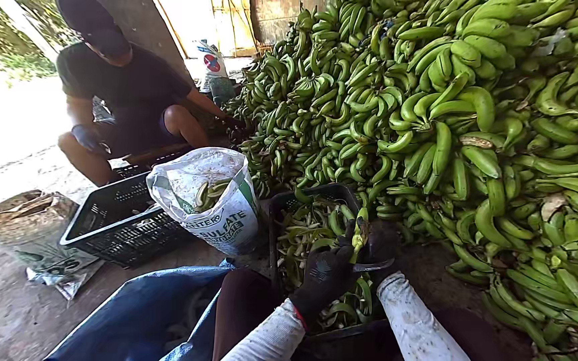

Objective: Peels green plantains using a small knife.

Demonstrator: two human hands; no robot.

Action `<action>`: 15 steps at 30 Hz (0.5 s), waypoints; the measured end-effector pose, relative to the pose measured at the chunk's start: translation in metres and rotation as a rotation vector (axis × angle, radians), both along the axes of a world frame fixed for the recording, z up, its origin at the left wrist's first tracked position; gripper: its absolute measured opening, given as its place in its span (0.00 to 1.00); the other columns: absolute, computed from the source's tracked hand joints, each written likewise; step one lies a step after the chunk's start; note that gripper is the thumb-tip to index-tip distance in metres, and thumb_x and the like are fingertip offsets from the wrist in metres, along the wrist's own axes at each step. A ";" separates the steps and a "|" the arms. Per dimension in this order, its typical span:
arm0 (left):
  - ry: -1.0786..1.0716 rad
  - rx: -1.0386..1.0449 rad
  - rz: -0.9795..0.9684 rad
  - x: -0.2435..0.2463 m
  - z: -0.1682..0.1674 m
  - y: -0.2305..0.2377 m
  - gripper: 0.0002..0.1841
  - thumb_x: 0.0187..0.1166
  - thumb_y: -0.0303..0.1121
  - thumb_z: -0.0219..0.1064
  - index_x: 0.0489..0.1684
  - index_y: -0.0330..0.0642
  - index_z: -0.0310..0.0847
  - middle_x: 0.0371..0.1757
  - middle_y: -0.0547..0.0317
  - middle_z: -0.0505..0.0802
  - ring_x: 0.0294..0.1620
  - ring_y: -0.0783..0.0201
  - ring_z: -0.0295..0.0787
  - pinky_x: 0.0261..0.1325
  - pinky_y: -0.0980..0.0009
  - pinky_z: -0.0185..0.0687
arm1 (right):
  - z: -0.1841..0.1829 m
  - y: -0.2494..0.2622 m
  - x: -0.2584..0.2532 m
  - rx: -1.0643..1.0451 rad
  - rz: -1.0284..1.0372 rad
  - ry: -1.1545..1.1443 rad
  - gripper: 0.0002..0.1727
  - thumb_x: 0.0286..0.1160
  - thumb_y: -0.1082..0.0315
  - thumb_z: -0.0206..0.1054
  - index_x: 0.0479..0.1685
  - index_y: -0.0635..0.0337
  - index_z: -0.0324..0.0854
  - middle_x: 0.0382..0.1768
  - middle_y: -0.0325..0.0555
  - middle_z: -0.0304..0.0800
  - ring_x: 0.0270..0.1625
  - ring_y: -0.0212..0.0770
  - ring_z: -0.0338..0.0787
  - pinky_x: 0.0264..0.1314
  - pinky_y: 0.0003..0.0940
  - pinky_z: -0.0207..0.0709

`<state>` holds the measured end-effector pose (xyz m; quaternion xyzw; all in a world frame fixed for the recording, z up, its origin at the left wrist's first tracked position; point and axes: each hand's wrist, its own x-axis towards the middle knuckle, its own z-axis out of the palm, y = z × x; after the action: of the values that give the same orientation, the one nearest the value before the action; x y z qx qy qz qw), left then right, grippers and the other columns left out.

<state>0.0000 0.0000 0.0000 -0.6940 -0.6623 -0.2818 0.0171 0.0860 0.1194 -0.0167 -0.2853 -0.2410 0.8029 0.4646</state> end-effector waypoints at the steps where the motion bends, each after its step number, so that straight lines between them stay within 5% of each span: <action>1: -0.050 -0.120 0.031 0.005 0.006 -0.004 0.21 0.72 0.48 0.73 0.51 0.41 0.91 0.36 0.51 0.96 0.39 0.51 0.96 0.50 0.46 0.86 | -0.003 0.003 -0.002 0.036 -0.025 -0.149 0.16 0.94 0.66 0.43 0.46 0.63 0.75 0.28 0.42 0.81 0.28 0.33 0.84 0.30 0.29 0.82; 4: -0.217 -0.542 0.096 0.007 0.025 -0.013 0.24 0.81 0.56 0.62 0.48 0.40 0.85 0.37 0.49 0.91 0.43 0.49 0.91 0.50 0.46 0.82 | -0.021 0.017 0.000 0.185 -0.089 -0.599 0.13 0.83 0.66 0.63 0.55 0.68 0.82 0.38 0.50 0.87 0.36 0.37 0.85 0.42 0.35 0.82; 6: -0.317 -0.658 0.082 0.007 0.033 -0.026 0.23 0.82 0.55 0.62 0.50 0.42 0.86 0.38 0.49 0.91 0.44 0.49 0.90 0.51 0.45 0.82 | -0.019 0.024 0.012 0.242 -0.184 -0.769 0.20 0.83 0.62 0.65 0.63 0.68 0.77 0.43 0.54 0.87 0.41 0.43 0.88 0.47 0.42 0.84; 10: -0.368 -0.362 -0.024 -0.003 0.049 -0.057 0.17 0.74 0.49 0.72 0.45 0.44 0.90 0.33 0.56 0.92 0.33 0.59 0.90 0.40 0.54 0.87 | -0.023 0.060 0.047 0.221 -0.360 -0.864 0.30 0.84 0.55 0.60 0.79 0.65 0.68 0.64 0.62 0.82 0.64 0.51 0.84 0.66 0.53 0.79; 12: -0.263 -0.293 0.043 -0.028 0.066 -0.038 0.28 0.73 0.56 0.74 0.63 0.44 0.87 0.52 0.46 0.91 0.42 0.52 0.91 0.47 0.49 0.89 | -0.003 0.064 0.053 0.249 -0.316 -0.821 0.31 0.84 0.56 0.61 0.83 0.59 0.64 0.69 0.59 0.80 0.66 0.50 0.83 0.65 0.50 0.80; 15: -0.156 -0.372 0.201 -0.068 0.074 0.001 0.42 0.78 0.71 0.56 0.86 0.52 0.69 0.72 0.36 0.83 0.57 0.38 0.89 0.59 0.35 0.81 | 0.018 0.059 0.056 0.329 -0.258 -0.765 0.30 0.82 0.60 0.63 0.83 0.54 0.66 0.65 0.56 0.82 0.59 0.47 0.86 0.57 0.48 0.83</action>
<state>-0.0676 0.0014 0.0741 -0.5918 -0.7680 -0.2046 -0.1343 0.1424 0.1779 0.0017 -0.5124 -0.4828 0.5256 0.4777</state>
